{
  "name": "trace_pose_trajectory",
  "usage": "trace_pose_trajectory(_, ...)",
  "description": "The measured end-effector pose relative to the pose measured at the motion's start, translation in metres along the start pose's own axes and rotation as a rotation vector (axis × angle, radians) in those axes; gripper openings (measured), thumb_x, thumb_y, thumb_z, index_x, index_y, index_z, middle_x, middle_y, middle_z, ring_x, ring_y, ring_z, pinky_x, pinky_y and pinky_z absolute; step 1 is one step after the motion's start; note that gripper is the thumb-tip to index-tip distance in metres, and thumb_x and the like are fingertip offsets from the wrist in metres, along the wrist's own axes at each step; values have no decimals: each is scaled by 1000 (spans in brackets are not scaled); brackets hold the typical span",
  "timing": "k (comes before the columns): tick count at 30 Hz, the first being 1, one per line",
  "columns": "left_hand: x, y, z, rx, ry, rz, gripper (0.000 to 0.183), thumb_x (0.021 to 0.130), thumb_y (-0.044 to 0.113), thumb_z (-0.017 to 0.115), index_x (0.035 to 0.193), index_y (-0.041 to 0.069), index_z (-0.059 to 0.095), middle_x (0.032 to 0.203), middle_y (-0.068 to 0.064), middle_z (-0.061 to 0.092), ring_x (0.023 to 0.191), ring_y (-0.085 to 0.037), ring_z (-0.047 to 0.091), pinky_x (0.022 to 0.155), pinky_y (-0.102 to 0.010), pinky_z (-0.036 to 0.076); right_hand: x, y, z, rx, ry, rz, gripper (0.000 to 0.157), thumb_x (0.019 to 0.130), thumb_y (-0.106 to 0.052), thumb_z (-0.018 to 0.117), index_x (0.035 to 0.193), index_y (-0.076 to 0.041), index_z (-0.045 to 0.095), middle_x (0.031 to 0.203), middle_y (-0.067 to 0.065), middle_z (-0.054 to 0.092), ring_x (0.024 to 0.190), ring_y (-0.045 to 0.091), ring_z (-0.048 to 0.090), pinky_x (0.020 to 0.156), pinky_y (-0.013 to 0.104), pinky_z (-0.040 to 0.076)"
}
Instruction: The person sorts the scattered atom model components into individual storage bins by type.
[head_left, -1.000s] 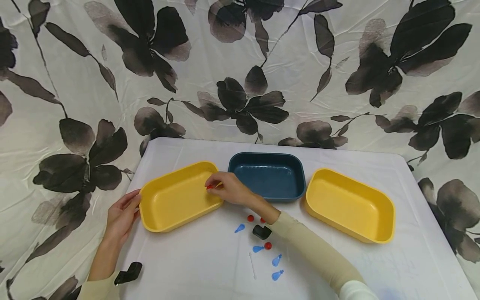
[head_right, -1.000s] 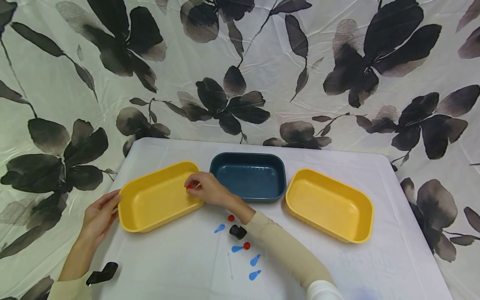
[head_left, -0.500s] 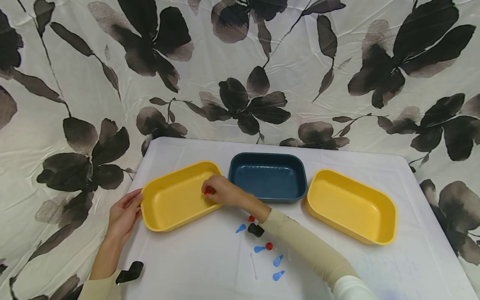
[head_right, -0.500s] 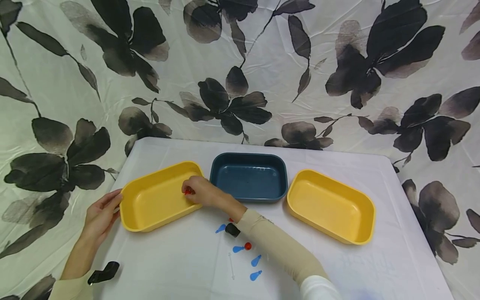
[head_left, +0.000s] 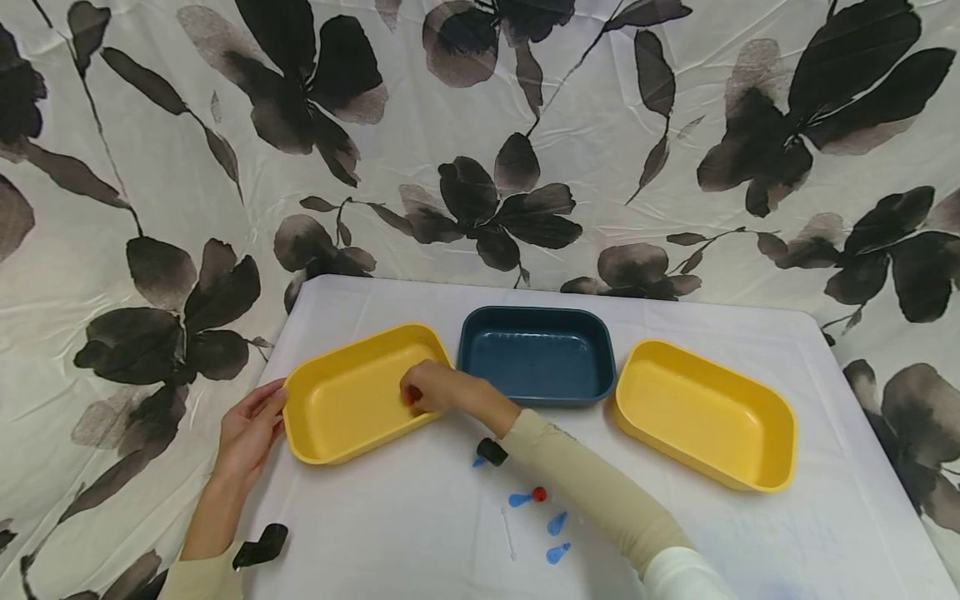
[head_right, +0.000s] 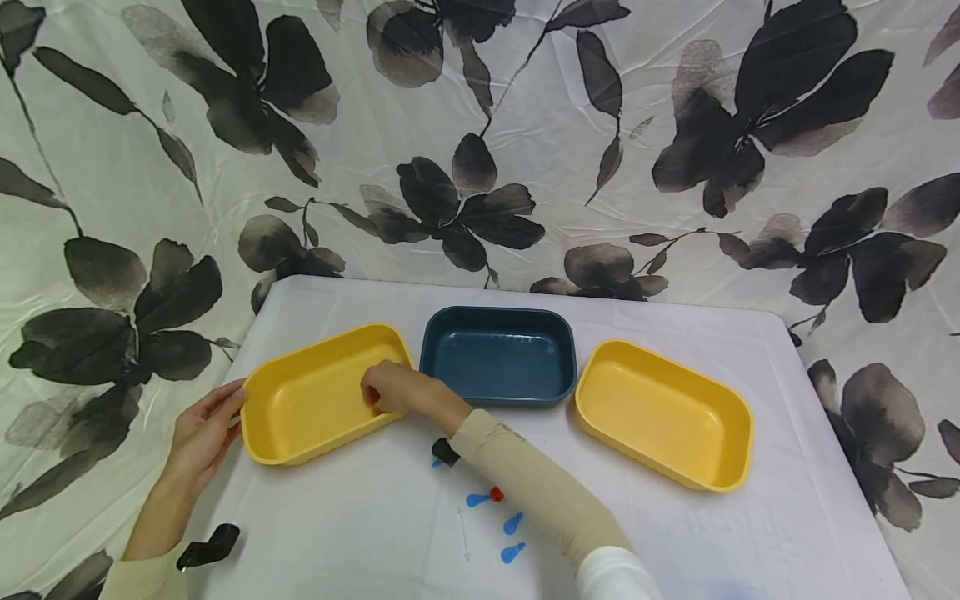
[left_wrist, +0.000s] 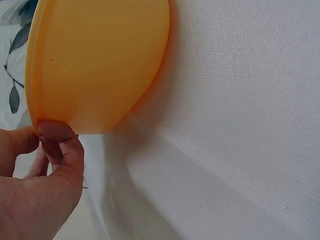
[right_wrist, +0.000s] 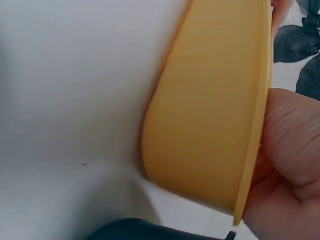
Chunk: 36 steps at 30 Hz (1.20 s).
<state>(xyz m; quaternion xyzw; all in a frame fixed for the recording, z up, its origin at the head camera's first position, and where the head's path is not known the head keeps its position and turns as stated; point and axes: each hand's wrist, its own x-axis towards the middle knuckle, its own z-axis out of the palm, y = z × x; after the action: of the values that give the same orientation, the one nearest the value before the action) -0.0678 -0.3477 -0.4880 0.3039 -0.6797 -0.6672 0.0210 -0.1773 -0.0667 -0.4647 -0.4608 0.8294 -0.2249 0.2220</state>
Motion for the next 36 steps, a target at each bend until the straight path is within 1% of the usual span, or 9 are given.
trace_pose_trajectory(4,0,0,-1,-16,-10,5,48,103,31,63,146,12,53,114,12,59,96,-1,60,77,-12,54,2,-2,-1,5,-48,65,6,91,-1,76,96,-3,74,80,-1,58,76,12,51,67,15,42)
trace_pose_trajectory(7,0,0,-1,-32,-23,12,47,103,30,64,145,12,54,114,12,59,96,0,61,79,-12,54,3,-2,-2,2,-65,86,7,92,-4,77,98,-3,74,81,-2,58,76,11,51,67,15,41)
trace_pose_trajectory(11,-1,0,0,-44,-38,25,45,103,30,64,143,12,54,114,12,60,95,0,62,79,-12,54,1,0,-3,-4,-76,79,8,94,-8,76,99,-4,73,82,-2,57,77,11,51,68,14,41)
trace_pose_trajectory(16,-1,-1,0,-47,-37,44,44,103,29,64,142,11,56,111,13,61,94,0,62,78,-13,55,-3,0,-7,-19,-79,52,6,95,-10,75,97,-7,70,82,-2,55,78,10,50,68,14,39)
trace_pose_trajectory(20,-1,-1,-1,-58,-27,30,43,102,29,64,141,12,56,111,12,61,94,0,62,76,-12,55,-7,0,-9,-8,-57,30,5,96,-10,74,95,-8,69,81,-2,55,78,11,51,67,14,39)
trace_pose_trajectory(24,-2,-1,-1,-48,-25,23,46,102,31,65,143,12,55,111,12,61,95,0,62,76,-12,55,-12,1,-11,9,-24,4,4,99,-9,70,97,-6,70,83,-1,57,79,11,52,68,14,41)
trace_pose_trajectory(29,-2,-1,-1,-42,-26,18,47,102,31,65,144,12,55,112,12,61,95,0,61,76,-12,54,-20,2,-12,14,21,-31,7,101,-10,66,103,-5,70,91,1,63,84,12,55,75,15,44)
trace_pose_trajectory(33,-2,-1,-1,-50,-27,24,44,102,30,65,142,13,56,110,13,62,94,-1,62,76,-12,54,-27,2,-15,26,57,-50,8,101,-8,65,107,-4,69,98,3,66,89,14,57,80,16,47)
trace_pose_trajectory(36,-2,-2,-2,-64,-34,36,44,102,30,66,141,12,57,109,14,63,94,-1,62,75,-13,55,-33,3,-16,39,92,-77,9,101,-7,66,109,-3,68,100,5,67,91,16,59,82,16,48)
